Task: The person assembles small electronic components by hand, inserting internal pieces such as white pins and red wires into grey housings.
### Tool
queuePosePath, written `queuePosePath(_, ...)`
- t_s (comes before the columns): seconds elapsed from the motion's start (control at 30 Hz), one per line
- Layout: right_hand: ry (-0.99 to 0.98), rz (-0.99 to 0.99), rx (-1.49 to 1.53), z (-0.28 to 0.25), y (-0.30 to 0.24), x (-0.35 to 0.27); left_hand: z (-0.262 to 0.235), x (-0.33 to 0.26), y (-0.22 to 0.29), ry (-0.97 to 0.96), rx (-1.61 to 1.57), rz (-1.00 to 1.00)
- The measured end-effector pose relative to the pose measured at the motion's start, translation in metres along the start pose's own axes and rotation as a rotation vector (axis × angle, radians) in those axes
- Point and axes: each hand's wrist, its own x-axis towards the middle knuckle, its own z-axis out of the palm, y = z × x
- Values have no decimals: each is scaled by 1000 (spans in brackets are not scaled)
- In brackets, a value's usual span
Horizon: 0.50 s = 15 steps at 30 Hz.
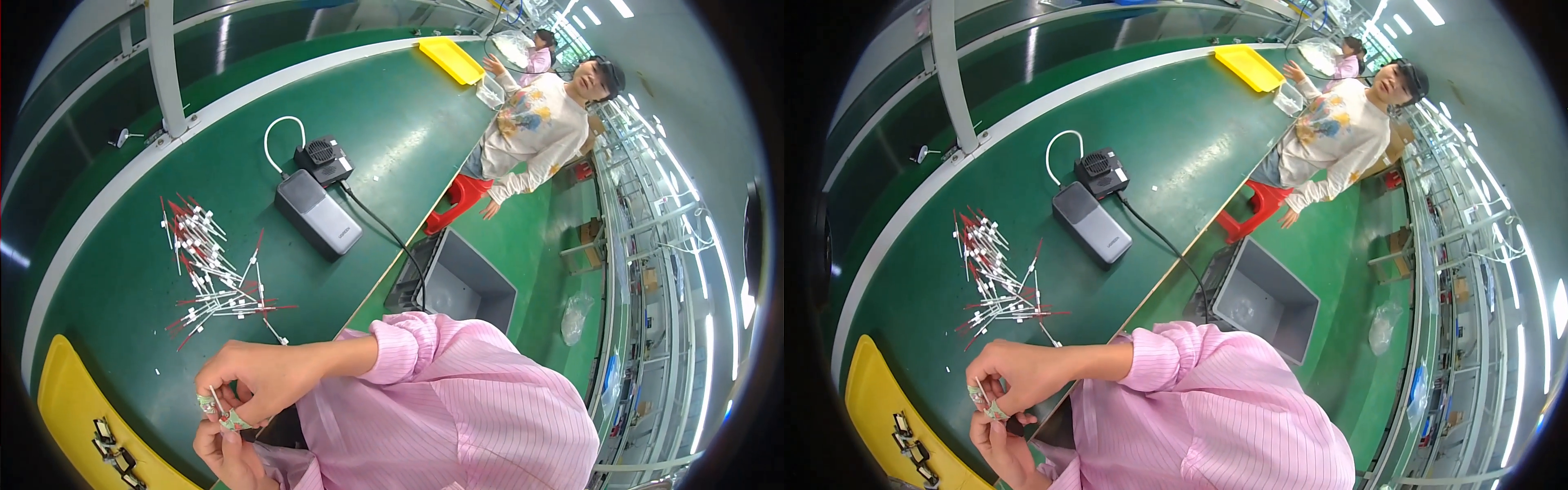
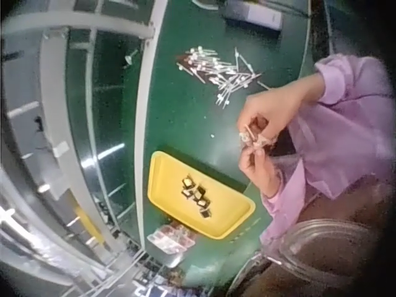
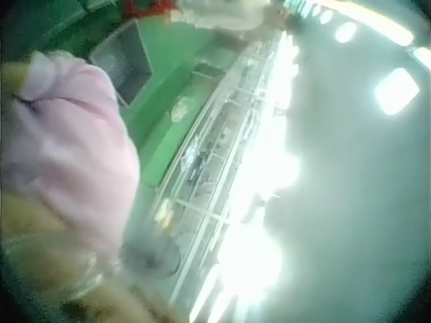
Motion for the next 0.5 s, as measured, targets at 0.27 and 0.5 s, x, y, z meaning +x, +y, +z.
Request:
queuePosePath(0.27, 11, -15, -22, 4, 8, -1, -3, -1, -1, -16, -106, -13)
queuePosePath(0.5, -76, -84, -89, 5, -3, -4, -5, -16, -6, -131, 196, 315)
